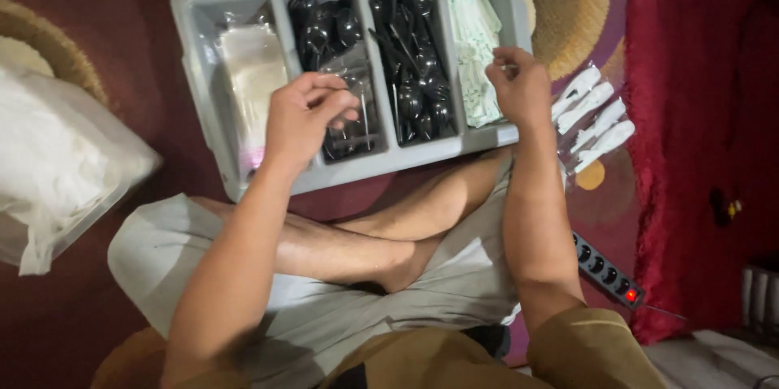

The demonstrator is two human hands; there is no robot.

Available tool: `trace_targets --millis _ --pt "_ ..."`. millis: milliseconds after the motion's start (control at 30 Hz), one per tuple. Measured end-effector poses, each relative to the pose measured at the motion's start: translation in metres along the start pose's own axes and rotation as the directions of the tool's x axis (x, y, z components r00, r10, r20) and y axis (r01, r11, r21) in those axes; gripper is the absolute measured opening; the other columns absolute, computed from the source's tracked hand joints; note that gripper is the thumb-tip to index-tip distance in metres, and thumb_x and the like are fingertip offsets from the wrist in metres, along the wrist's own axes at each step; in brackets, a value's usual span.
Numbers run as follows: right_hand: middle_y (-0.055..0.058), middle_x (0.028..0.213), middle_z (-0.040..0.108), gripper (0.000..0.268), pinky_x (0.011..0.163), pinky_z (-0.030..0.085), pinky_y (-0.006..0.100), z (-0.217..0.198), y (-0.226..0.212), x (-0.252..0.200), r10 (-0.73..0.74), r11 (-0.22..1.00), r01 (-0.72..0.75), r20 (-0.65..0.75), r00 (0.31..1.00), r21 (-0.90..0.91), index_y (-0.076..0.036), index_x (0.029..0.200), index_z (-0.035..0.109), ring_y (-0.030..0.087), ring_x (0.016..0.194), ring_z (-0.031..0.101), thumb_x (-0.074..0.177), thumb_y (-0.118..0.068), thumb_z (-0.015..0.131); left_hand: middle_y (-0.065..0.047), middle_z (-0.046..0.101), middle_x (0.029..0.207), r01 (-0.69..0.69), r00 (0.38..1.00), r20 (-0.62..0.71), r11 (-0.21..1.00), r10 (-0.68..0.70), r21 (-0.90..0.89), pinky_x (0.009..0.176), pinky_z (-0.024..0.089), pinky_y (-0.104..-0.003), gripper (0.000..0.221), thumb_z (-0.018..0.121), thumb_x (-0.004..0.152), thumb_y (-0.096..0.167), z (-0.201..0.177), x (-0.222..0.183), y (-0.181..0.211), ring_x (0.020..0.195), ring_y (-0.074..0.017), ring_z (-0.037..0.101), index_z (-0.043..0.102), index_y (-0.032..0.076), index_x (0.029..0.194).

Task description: Assembling individual cutlery sets by wrapping plastic spoons in paper napkins and inserting them into plastic sleeves.

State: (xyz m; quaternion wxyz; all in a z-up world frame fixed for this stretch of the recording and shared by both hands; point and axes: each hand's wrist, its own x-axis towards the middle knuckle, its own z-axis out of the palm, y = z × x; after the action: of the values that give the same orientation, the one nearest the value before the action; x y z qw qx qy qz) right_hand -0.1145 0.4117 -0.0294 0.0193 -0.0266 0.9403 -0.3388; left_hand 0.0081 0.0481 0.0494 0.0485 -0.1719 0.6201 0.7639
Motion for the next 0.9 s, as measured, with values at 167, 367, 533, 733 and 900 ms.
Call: trace_targets --millis 167,367,533,733,900 --pt "0.008 0.098 0.077 0.025 0.074 0.058 0.035 0.014 -0.017 -0.003 -0.01 0.99 0.007 0.02 1.0 0.138 -0.012 0.116 0.075 0.023 0.088 0.074 0.092 -0.019 0.079 -0.013 0.078 0.093 -0.077 0.996 -0.036 0.997 0.078 0.02 0.059 0.063 -0.021 0.016 0.074 0.095 0.004 -0.004 0.002 0.0 0.075 -0.0191 0.078 0.066 0.001 0.109" --pt "0.012 0.095 0.075 0.027 0.064 0.057 0.031 0.047 -0.073 -0.017 -0.287 0.93 0.277 0.005 0.958 0.243 -0.008 0.113 0.075 0.025 0.079 0.074 0.091 -0.018 0.087 -0.016 0.077 0.092 -0.127 0.988 -0.098 0.99 0.122 -0.052 0.06 0.063 -0.024 0.02 0.077 0.093 0.005 -0.009 0.009 -0.015 0.077 -0.0209 0.078 0.065 0.001 0.109" --pt "0.009 0.096 0.074 0.028 0.063 0.057 0.032 0.048 -0.067 -0.013 -0.325 0.929 0.318 0.01 0.946 0.188 -0.008 0.112 0.076 0.023 0.078 0.072 0.088 -0.015 0.088 -0.016 0.078 0.091 -0.13 0.984 -0.128 0.99 0.123 -0.045 0.061 0.064 -0.025 0.02 0.078 0.092 0.006 -0.006 0.003 0.003 0.076 -0.0213 0.079 0.065 0.001 0.106" --pt "0.004 0.097 0.076 0.022 0.072 0.059 0.035 0.027 0.037 0.029 -0.061 0.998 0.06 -0.116 0.991 -0.008 -0.019 0.115 0.076 0.022 0.087 0.075 0.093 -0.02 0.076 -0.017 0.078 0.095 -0.171 0.98 -0.114 0.984 0.164 -0.054 0.063 0.064 -0.025 0.018 0.076 0.095 0.004 -0.01 0.01 -0.007 0.08 -0.0227 0.079 0.065 0.003 0.109" --pt "0.013 0.116 0.075 0.035 0.084 0.06 0.048 0.043 0.024 0.028 0.033 0.995 -0.035 -0.024 0.999 -0.096 -0.012 0.123 0.072 0.031 0.099 0.075 0.089 -0.019 0.077 -0.017 0.077 0.098 -0.175 0.98 -0.098 0.984 0.172 -0.023 0.067 0.064 -0.025 0.017 0.073 0.098 0.005 -0.007 0.006 0.001 0.082 -0.0224 0.079 0.062 0.001 0.111"
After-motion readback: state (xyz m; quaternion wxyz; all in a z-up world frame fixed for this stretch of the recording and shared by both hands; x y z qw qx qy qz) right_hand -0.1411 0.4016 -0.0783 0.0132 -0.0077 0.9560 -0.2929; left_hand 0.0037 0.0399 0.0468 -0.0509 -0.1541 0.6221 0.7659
